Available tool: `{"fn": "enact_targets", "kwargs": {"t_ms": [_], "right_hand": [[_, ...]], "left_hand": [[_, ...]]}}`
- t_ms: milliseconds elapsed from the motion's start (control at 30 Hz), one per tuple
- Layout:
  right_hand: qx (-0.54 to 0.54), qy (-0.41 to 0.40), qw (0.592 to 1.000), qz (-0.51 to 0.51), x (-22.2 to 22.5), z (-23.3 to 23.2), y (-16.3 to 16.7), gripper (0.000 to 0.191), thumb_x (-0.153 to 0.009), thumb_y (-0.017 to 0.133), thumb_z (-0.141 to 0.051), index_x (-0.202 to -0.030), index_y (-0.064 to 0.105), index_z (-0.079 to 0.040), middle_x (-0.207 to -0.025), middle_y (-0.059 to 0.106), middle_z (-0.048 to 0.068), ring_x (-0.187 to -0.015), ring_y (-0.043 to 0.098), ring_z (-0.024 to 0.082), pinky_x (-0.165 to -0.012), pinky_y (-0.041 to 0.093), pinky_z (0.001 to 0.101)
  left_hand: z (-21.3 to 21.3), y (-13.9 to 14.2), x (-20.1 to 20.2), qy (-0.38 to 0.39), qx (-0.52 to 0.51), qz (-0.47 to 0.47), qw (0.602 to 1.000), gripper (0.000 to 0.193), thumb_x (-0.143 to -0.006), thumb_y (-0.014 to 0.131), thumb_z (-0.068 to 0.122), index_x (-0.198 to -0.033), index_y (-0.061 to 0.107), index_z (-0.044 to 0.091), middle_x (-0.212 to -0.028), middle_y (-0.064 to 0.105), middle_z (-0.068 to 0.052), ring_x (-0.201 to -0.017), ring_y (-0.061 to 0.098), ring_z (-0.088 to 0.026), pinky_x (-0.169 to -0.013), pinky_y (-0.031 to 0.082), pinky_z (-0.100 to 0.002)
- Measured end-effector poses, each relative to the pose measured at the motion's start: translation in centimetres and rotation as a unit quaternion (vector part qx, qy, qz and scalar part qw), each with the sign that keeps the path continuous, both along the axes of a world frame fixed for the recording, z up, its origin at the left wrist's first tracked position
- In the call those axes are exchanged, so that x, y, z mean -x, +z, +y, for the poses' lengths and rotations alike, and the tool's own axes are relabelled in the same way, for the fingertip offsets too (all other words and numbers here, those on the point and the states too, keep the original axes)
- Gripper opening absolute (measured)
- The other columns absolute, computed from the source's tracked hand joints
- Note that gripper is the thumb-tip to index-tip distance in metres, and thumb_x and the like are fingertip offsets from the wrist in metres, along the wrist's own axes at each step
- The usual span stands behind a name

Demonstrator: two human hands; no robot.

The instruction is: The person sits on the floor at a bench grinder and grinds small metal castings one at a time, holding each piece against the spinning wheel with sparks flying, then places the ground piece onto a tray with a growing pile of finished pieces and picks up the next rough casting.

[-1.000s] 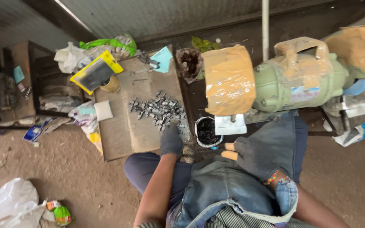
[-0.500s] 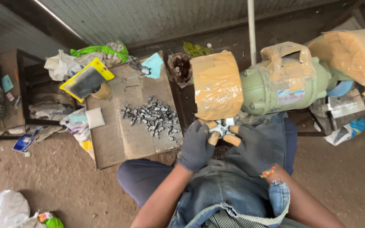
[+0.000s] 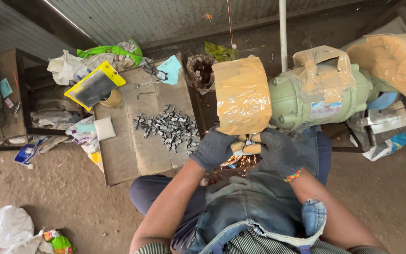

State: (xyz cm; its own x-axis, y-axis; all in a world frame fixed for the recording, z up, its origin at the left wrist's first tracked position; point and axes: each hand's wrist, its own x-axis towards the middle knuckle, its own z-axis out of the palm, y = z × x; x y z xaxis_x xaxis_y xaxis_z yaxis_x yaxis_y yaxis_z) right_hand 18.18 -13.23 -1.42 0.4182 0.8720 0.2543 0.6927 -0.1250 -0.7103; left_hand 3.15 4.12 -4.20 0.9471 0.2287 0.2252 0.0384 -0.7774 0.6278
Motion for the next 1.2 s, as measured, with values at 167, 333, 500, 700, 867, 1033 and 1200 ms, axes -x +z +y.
{"fn": "enact_targets", "kwargs": {"t_ms": [167, 333, 500, 700, 867, 1033, 1200], "right_hand": [[0.069, -0.003, 0.998, -0.001, 0.5, -0.4, 1.0, 0.026, -0.079, 0.08, -0.028, -0.099, 0.079, -0.011, -0.096, 0.072, 0.012, -0.09, 0.068, 0.033, -0.074, 0.051, 0.044], [0.142, 0.09, 0.984, -0.053, 2.5, -3.3, 1.5, 0.032, -0.078, 0.078, -0.037, -0.097, 0.076, -0.011, -0.084, 0.067, 0.012, -0.08, 0.066, 0.032, -0.071, 0.05, 0.0439], [0.154, 0.102, 0.982, -0.031, 4.6, -4.0, -1.5, 0.032, -0.081, 0.075, -0.037, -0.1, 0.075, -0.011, -0.086, 0.069, 0.011, -0.079, 0.067, 0.033, -0.067, 0.051, 0.0435], [0.153, 0.092, 0.983, -0.043, 5.2, -3.3, -2.2, 0.032, -0.082, 0.076, -0.041, -0.095, 0.076, -0.012, -0.086, 0.069, 0.01, -0.076, 0.068, 0.032, -0.065, 0.052, 0.0443], [0.118, 0.09, 0.987, -0.058, 5.7, -2.8, 1.1, 0.032, -0.08, 0.077, -0.043, -0.094, 0.077, -0.014, -0.083, 0.069, 0.009, -0.074, 0.068, 0.032, -0.062, 0.051, 0.0441], [0.115, 0.1, 0.988, -0.037, 6.5, -2.4, 3.6, 0.054, -0.077, 0.08, -0.04, -0.119, 0.072, -0.006, -0.087, 0.067, 0.014, -0.069, 0.066, 0.033, -0.058, 0.049, 0.0446], [-0.043, 0.114, 0.992, 0.041, 5.5, -2.8, 4.4, 0.046, -0.096, 0.072, -0.028, -0.131, 0.064, 0.001, -0.102, 0.071, 0.015, -0.087, 0.07, 0.028, -0.074, 0.056, 0.0355]], "left_hand": [[-1.8, 1.5, 1.2, 0.029, 0.014, -0.108, 0.994, 0.022, -0.088, 0.073, 0.022, -0.106, 0.074, 0.011, -0.111, 0.072, -0.014, -0.109, 0.064, -0.038, -0.096, 0.05, -0.05], [-5.9, 2.2, 5.6, 0.037, -0.077, -0.079, 0.993, 0.031, -0.083, 0.07, 0.024, -0.112, 0.072, 0.015, -0.123, 0.064, -0.013, -0.114, 0.063, -0.037, -0.1, 0.05, -0.05], [-4.5, -0.1, 8.8, 0.138, 0.039, 0.102, 0.984, 0.036, -0.09, 0.067, 0.023, -0.125, 0.066, 0.014, -0.133, 0.06, -0.014, -0.114, 0.062, -0.037, -0.096, 0.05, -0.049], [0.4, -1.6, 10.5, 0.183, -0.116, 0.189, 0.958, 0.041, -0.083, 0.058, 0.009, -0.123, 0.064, 0.016, -0.13, 0.063, -0.011, -0.117, 0.063, -0.036, -0.094, 0.051, -0.048], [-0.4, -1.7, 9.8, 0.28, -0.003, 0.123, 0.952, 0.027, -0.091, 0.063, 0.008, -0.118, 0.065, 0.012, -0.115, 0.068, -0.015, -0.107, 0.066, -0.036, -0.089, 0.054, -0.046], [-6.9, 1.4, 7.4, 0.326, 0.56, -0.05, 0.76, 0.024, -0.094, 0.065, 0.012, -0.116, 0.06, 0.004, -0.103, 0.07, -0.005, -0.09, 0.066, -0.013, -0.077, 0.057, -0.031], [-10.8, 6.2, 5.9, 0.272, 0.547, -0.023, 0.792, 0.024, -0.099, 0.057, 0.02, -0.119, 0.057, 0.007, -0.101, 0.069, -0.009, -0.085, 0.07, -0.018, -0.072, 0.06, -0.033]]}}
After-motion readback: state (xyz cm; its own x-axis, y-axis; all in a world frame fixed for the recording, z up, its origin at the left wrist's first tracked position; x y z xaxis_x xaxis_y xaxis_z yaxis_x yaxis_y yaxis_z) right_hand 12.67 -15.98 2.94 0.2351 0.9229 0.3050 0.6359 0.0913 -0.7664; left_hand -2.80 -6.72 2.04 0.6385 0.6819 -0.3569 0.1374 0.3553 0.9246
